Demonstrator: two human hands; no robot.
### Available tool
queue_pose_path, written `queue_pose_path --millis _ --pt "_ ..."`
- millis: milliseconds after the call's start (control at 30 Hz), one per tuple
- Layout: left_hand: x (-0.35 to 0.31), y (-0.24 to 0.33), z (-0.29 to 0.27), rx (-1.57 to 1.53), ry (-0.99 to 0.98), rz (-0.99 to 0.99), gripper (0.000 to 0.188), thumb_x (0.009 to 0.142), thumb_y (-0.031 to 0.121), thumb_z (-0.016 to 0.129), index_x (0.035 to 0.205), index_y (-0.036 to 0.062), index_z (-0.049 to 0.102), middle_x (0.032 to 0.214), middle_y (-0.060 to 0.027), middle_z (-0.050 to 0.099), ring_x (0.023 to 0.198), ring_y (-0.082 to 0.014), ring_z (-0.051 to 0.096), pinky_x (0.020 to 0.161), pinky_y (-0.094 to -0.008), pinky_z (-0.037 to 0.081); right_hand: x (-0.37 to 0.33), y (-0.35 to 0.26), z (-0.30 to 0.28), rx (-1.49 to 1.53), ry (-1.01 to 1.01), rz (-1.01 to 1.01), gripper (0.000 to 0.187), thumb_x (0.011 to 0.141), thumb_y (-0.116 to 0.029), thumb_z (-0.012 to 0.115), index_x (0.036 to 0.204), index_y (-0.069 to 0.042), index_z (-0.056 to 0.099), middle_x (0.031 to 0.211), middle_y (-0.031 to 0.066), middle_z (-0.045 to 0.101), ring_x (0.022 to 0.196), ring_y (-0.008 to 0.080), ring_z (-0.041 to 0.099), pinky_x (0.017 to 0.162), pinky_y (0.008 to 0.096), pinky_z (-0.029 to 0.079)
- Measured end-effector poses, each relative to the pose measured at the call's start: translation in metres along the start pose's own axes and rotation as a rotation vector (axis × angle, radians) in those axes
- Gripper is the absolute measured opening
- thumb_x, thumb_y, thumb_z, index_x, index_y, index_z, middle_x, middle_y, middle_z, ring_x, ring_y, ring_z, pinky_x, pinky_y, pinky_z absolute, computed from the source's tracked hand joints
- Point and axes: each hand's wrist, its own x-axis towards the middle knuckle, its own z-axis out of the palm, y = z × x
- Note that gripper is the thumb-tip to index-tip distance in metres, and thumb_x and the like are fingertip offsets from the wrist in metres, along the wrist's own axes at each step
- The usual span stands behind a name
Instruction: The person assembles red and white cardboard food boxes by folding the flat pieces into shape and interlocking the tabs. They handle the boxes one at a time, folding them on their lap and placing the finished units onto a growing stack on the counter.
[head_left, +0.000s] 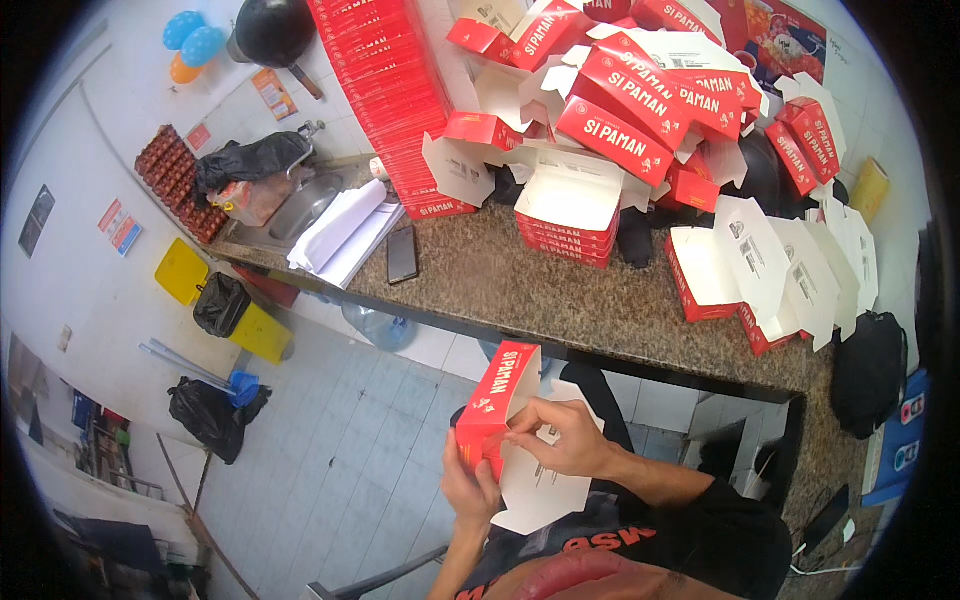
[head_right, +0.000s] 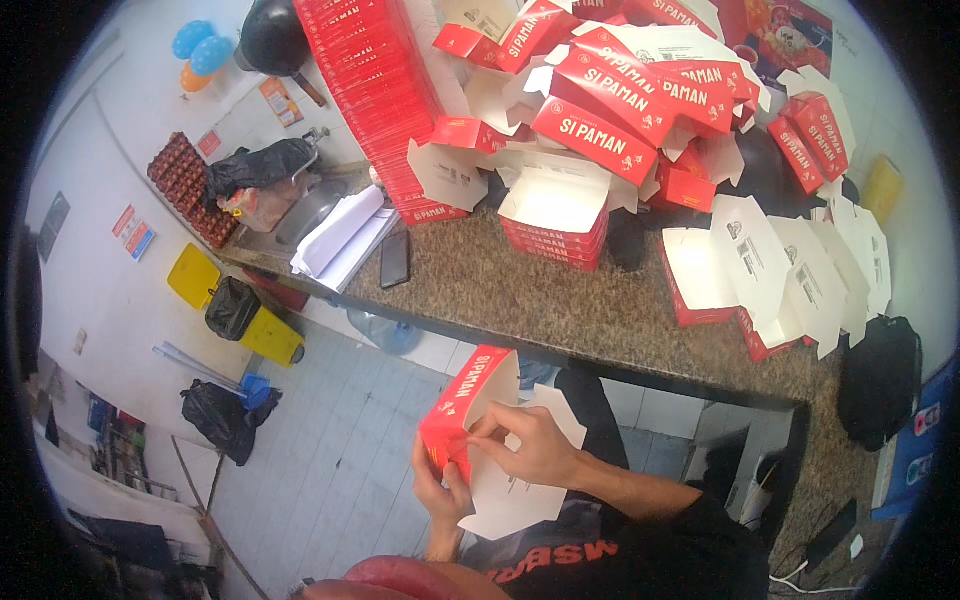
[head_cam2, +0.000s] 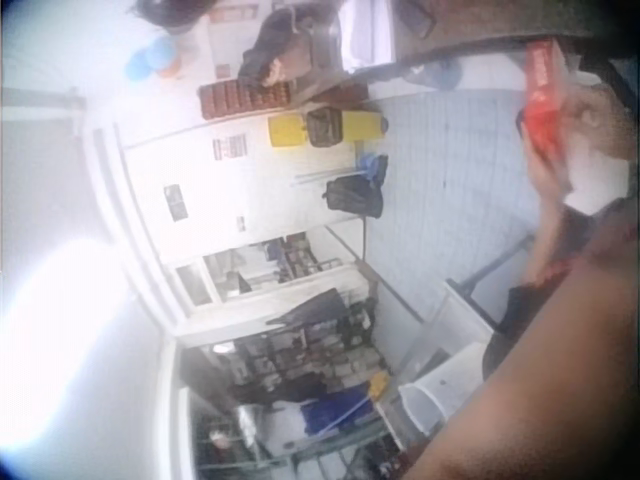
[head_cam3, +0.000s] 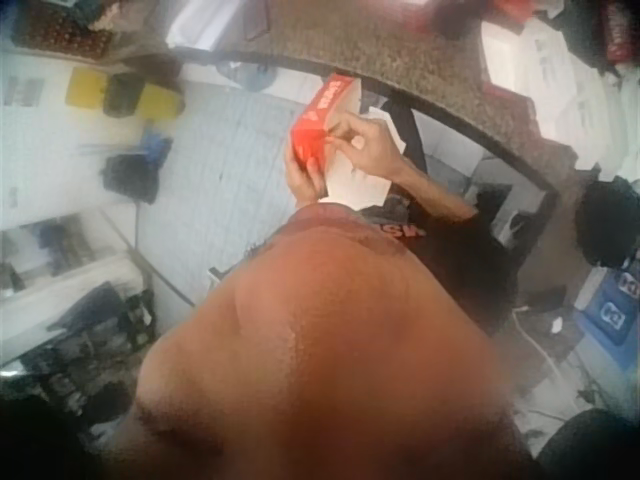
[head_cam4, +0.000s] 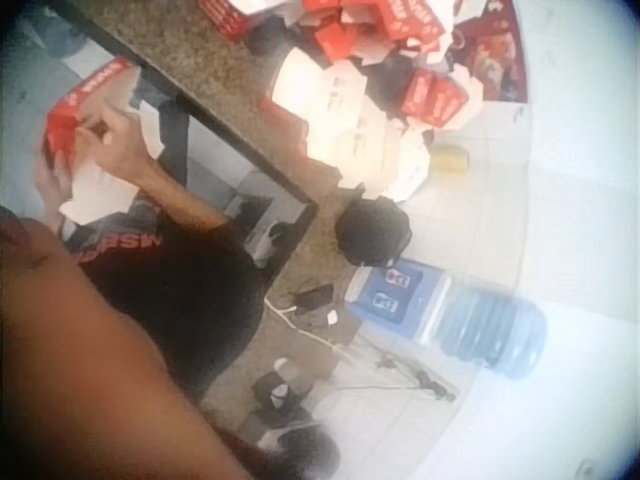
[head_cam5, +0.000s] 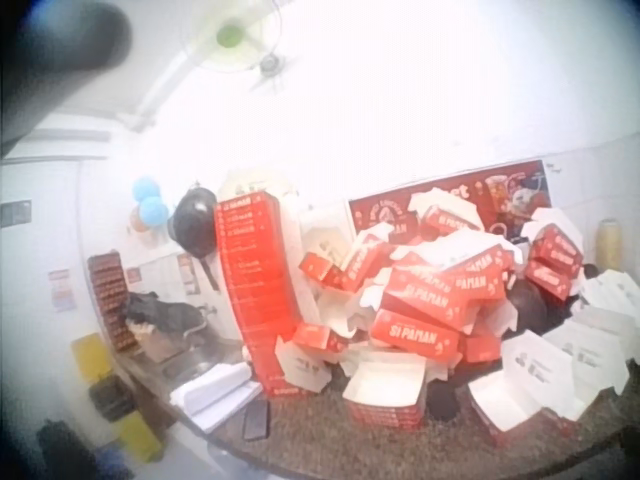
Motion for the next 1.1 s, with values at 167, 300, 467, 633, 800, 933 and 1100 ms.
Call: queue_pose_path --millis 167,300,467,633,800,933,1100 --pt "-0.006 -0.005 -0.007 0.016 -0.01 0.065 0.055 0.098 0.017 0.06 0.142 -0.0122 0.044 0.122 -0.0273 0.066 0.106 -0.0341 0.07 0.091 -0.0399 0.055 -0.013 0.014 0.0 -0.116 -0.06 -0.003 0.011 0.089 0.0 0.072 0.093 0.002 0.063 0.085 0.0085 0.07 0.083 0.017 0.071 0.076 0.03 0.056" --pt "0.0 0.014 -0.007 0.095 -0.009 0.106 0.054 0.095 0.013 0.065 0.141 -0.0084 0.047 0.121 -0.0288 0.067 0.104 -0.0411 0.071 0.086 -0.0428 0.057 -0.021 0.029 0.014 0.476 0.007 0.197 0.012 0.093 0.001 0.065 0.102 0.001 0.057 0.097 0.0066 0.065 0.087 0.0136 0.068 0.076 0.0315 0.055" --pt "0.001 0.014 -0.012 0.128 -0.057 0.094 0.058 0.088 0.004 0.071 0.141 -0.0056 0.049 0.126 -0.028 0.065 0.112 -0.0423 0.068 0.092 -0.0441 0.057 -0.025 0.008 0.006 0.692 0.03 0.262 0.018 0.094 -0.003 0.068 0.103 -0.004 0.053 0.093 0.0039 0.066 0.086 0.0096 0.067 0.074 0.0253 0.054" --pt "0.002 0.011 -0.014 0.196 -0.083 0.149 0.06 0.085 0.001 0.072 0.14 -0.0052 0.049 0.128 -0.0292 0.063 0.113 -0.0446 0.066 0.093 -0.0461 0.056 -0.031 0.009 0.017 0.514 0.106 0.338 0.022 0.09 -0.007 0.077 0.101 -0.003 0.059 0.091 0.0023 0.069 0.083 0.0084 0.067 0.069 0.0251 0.055" --pt "-0.004 0.013 -0.016 0.2 -0.149 0.106 0.061 0.085 0.002 0.072 0.141 -0.0062 0.048 0.127 -0.0301 0.063 0.111 -0.0457 0.066 0.093 -0.0471 0.055 -0.032 0.024 0.012 0.052 0.22 0.086 0.016 0.086 -0.004 0.08 0.085 -0.001 0.064 0.083 0.0065 0.071 0.085 0.009 0.069 0.071 0.0262 0.056" --pt "-0.001 0.018 -0.015 0.212 -0.167 0.118 0.061 0.087 0.004 0.072 0.142 -0.0068 0.046 0.127 -0.0308 0.063 0.111 -0.0456 0.066 0.093 -0.047 0.055 -0.039 0.031 0.018 -0.065 0.247 0.025 0.017 0.083 -0.003 0.082 0.081 -0.001 0.064 0.079 0.0071 0.07 0.081 0.0098 0.068 0.069 0.0272 0.054" --pt "-0.011 0.014 -0.007 0.162 -0.147 0.049 0.06 0.09 0.005 0.069 0.143 -0.0084 0.045 0.129 -0.0312 0.061 0.113 -0.0462 0.065 0.092 -0.0466 0.055 -0.042 0.047 0.049 0.4 0.354 0.067 0.019 0.081 -0.002 0.083 0.082 -0.002 0.063 0.082 0.0083 0.069 0.076 0.0128 0.066 0.066 0.0296 0.052"
